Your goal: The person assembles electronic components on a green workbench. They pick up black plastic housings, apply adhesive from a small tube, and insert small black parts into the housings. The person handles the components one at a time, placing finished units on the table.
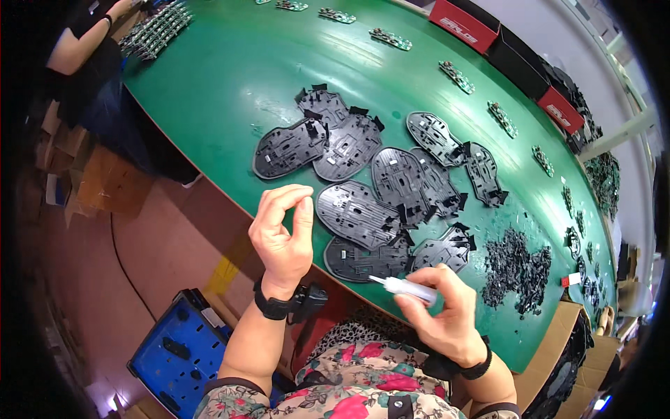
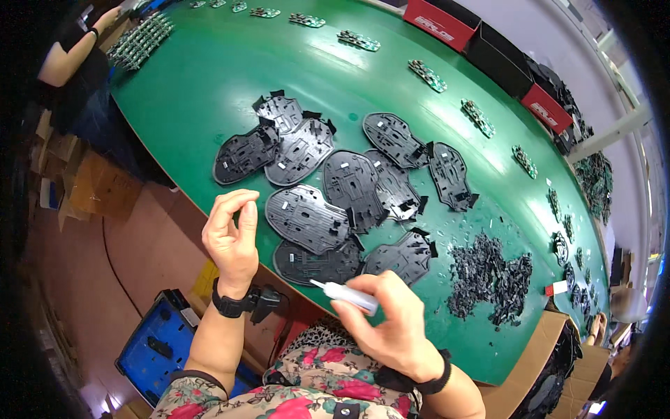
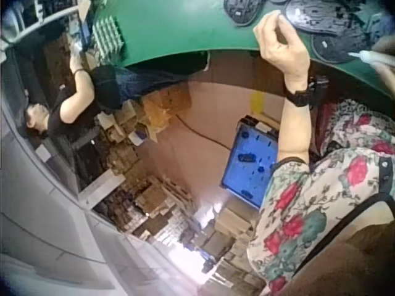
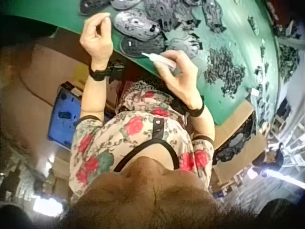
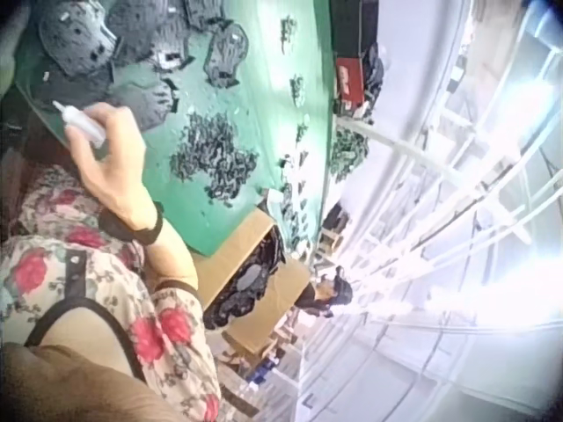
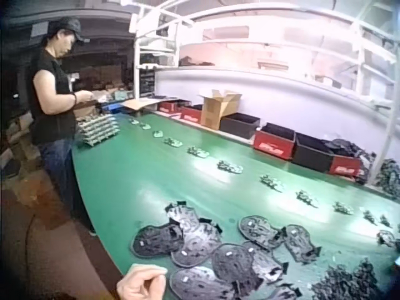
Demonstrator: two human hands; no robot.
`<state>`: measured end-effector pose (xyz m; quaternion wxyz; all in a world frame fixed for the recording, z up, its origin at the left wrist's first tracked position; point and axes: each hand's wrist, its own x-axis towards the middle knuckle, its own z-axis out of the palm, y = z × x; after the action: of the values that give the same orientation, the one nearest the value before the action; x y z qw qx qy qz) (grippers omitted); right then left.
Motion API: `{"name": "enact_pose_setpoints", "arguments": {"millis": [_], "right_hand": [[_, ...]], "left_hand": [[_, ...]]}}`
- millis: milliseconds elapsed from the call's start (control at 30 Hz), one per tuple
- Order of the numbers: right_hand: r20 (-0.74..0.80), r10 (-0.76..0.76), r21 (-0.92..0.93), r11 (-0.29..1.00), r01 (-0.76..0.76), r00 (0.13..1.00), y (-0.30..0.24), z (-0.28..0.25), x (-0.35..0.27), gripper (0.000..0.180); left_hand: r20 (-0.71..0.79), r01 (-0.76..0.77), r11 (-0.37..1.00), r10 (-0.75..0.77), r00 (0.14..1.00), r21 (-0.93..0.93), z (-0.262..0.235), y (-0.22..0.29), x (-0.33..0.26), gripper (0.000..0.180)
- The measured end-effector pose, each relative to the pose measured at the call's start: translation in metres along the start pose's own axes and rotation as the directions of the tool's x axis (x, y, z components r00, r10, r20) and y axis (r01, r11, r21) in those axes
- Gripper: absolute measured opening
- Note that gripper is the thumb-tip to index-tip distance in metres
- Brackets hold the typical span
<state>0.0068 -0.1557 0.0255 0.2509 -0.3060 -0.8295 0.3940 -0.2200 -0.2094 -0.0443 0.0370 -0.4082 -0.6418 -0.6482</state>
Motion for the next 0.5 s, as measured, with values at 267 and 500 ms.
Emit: {"name": "enact_pose_setpoints", "arguments": {"millis": [267, 500], "right_hand": [[0.02, -0.129, -0.116, 0.985, 0.13, 0.991, -0.007, 0.033, 0.024, 0.025], [0.022, -0.147, -0.173, 0.974, 0.149, 0.989, -0.006, 0.036, 0.028, 0.025]], "left_hand": [[0.046, -0.01, 0.999, 0.008, 0.999, 0.039, -0.003, 0.002, 0.001, 0.008], [0.055, -0.019, 0.998, 0.015, 0.998, 0.061, -0.004, 0.003, 0.003, 0.006]]}}
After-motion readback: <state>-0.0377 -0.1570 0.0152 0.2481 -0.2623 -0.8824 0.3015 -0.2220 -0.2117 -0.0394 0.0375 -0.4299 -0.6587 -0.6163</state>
